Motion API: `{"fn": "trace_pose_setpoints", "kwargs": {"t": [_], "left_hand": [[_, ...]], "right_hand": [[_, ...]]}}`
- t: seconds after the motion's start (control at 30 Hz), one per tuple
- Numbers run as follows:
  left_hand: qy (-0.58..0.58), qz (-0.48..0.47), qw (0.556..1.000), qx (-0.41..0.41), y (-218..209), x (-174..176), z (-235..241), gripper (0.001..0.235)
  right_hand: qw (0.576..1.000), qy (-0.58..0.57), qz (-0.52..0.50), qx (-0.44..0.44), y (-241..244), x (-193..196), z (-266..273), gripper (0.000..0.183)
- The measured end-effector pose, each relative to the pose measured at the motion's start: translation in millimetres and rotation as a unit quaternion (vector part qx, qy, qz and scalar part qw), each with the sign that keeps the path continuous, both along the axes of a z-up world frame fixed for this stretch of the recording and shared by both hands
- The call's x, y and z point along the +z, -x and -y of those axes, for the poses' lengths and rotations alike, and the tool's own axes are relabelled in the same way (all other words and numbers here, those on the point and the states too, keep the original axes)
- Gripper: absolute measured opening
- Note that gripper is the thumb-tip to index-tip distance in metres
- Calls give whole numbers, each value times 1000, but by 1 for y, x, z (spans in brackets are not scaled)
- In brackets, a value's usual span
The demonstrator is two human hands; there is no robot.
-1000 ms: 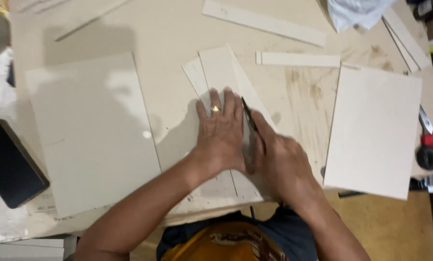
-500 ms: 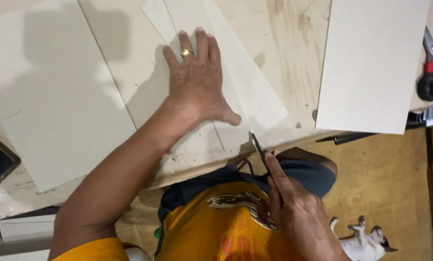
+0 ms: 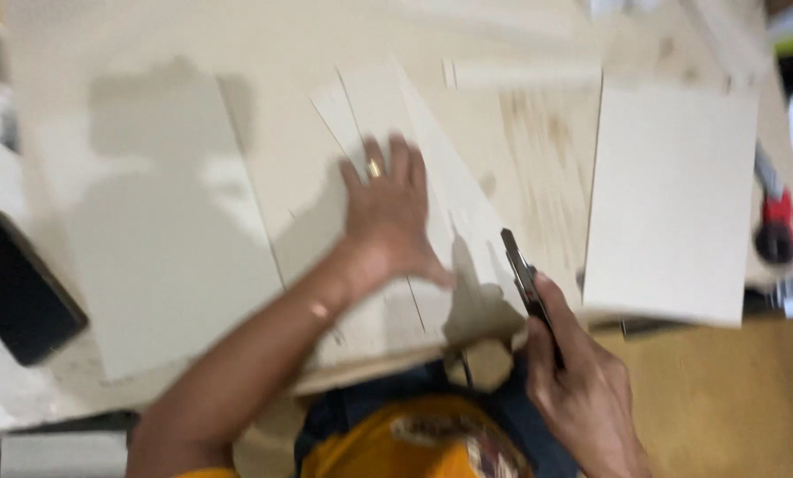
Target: Aligning and cutting thin wooden slats using a utility knife on a workbench.
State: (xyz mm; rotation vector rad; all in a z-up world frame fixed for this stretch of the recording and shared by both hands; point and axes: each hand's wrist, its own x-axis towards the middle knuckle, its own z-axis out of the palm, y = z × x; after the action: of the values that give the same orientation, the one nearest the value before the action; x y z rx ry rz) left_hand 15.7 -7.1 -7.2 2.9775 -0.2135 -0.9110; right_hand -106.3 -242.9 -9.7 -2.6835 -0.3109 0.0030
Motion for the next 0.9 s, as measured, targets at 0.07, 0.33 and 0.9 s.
{"fn": "trace_pose_setpoints", "kwargs": {"t": [0.07,0.33,0.9], "left_hand": [[51,-12,999,14,4,-1,0,167],[166,-25,985,26,-4,14,-9,147],[132,-21,991,7,-4,-4,-7,153]], "right_hand": [[997,13,-68,-45,-39,-13,-17,54],[994,-21,-103,11,-149,-13,-103,51],[990,36,-112,73,-179,7,-141,52]]}}
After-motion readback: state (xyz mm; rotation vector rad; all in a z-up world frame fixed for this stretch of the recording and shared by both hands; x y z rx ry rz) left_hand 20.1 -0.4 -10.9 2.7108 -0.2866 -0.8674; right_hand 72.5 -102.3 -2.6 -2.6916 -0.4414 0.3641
